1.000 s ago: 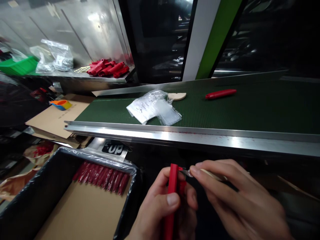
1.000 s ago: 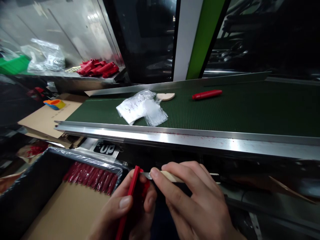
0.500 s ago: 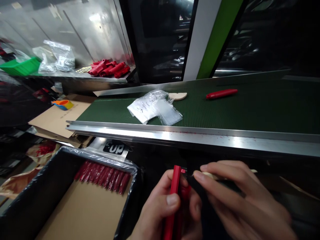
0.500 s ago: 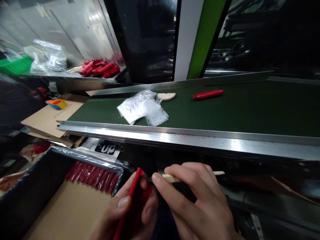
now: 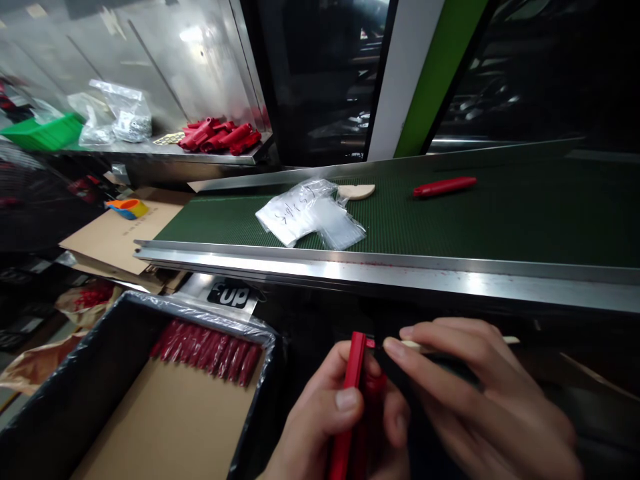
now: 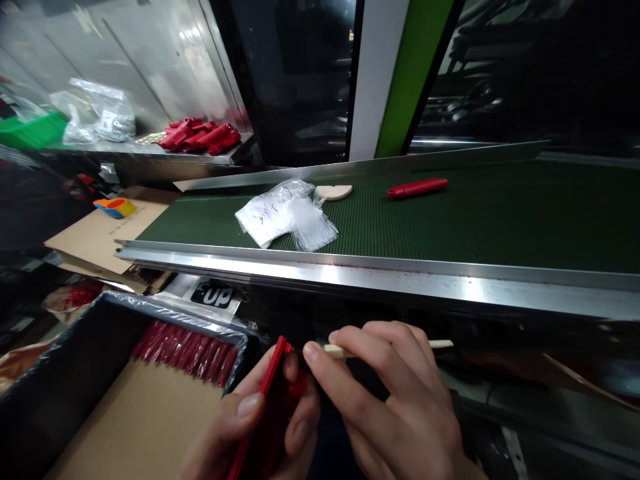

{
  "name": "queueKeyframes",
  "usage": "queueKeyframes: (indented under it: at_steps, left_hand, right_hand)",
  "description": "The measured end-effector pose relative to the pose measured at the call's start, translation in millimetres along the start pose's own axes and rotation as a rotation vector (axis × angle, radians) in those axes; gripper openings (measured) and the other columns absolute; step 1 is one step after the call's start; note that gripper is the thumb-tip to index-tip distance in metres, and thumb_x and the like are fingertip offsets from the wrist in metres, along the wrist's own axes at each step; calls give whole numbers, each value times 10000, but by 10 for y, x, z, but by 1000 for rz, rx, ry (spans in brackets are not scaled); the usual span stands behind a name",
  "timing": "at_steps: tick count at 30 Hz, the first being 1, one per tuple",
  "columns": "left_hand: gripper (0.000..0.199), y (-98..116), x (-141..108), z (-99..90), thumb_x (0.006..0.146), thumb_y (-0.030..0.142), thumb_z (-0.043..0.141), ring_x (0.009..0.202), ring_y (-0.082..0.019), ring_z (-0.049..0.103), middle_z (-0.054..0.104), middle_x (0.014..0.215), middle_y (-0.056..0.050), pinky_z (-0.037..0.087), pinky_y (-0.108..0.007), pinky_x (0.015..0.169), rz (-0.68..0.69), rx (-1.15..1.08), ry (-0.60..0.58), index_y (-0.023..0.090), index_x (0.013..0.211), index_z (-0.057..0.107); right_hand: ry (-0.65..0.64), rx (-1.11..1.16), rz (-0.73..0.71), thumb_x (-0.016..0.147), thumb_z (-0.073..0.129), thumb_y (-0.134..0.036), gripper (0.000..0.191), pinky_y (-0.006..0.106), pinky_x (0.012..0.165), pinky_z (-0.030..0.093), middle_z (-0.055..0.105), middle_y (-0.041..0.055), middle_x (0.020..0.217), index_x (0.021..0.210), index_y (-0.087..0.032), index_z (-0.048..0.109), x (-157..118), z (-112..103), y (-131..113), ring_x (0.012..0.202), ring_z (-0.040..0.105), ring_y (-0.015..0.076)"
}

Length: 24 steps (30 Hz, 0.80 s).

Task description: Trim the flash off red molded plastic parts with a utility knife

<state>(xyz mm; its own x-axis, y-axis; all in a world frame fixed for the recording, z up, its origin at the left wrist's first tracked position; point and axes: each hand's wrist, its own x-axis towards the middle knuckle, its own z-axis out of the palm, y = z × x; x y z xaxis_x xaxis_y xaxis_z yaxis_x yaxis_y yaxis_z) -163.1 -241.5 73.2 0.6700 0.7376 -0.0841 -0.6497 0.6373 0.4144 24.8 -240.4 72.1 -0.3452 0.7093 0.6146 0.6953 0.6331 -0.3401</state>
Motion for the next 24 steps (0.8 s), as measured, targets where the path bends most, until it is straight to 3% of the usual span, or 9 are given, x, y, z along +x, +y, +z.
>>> queueKeyframes:
  at_steps: [8,15,18,21,24]
  left_hand:
    - [236,-23,-3,5,950,380,523,483,-6,419,557,868,-31,324,-95,426,7,-9,7,206,1108,504]
    - [236,-96,17,37,907,380,595,486,-31,492,617,843,-49,364,-106,437,19,-104,92,186,1038,566]
    - [246,-137,38,-55,922,416,543,430,-54,516,616,747,-30,366,-115,382,-45,-240,83,177,962,583]
    - [422,-163,28,-154,985,469,363,361,-53,462,512,602,4,345,-113,327,-128,-334,103,133,900,604]
    - [445,-172,-6,-176,985,468,353,392,-43,458,515,631,-8,364,-94,345,-73,-322,46,129,923,634]
  right_hand:
    - [33,-1,-14,856,547,16,413,388,809,452,569,75,1129,1198,-205,612,12,46,12,1023,547,215]
    - [19,-41,-66,814,602,18,509,488,891,455,567,86,1177,1251,-242,604,-66,93,87,1067,557,258]
    - [135,-76,-16,808,614,30,512,427,852,480,567,77,1137,1246,-234,596,-64,80,70,1034,562,231]
    - [264,-94,125,781,647,53,603,334,785,493,569,62,1117,1295,-254,570,-58,62,68,1009,575,197]
    - [263,-89,154,791,640,52,619,323,773,502,592,51,1112,1311,-278,573,-64,85,97,978,595,181]
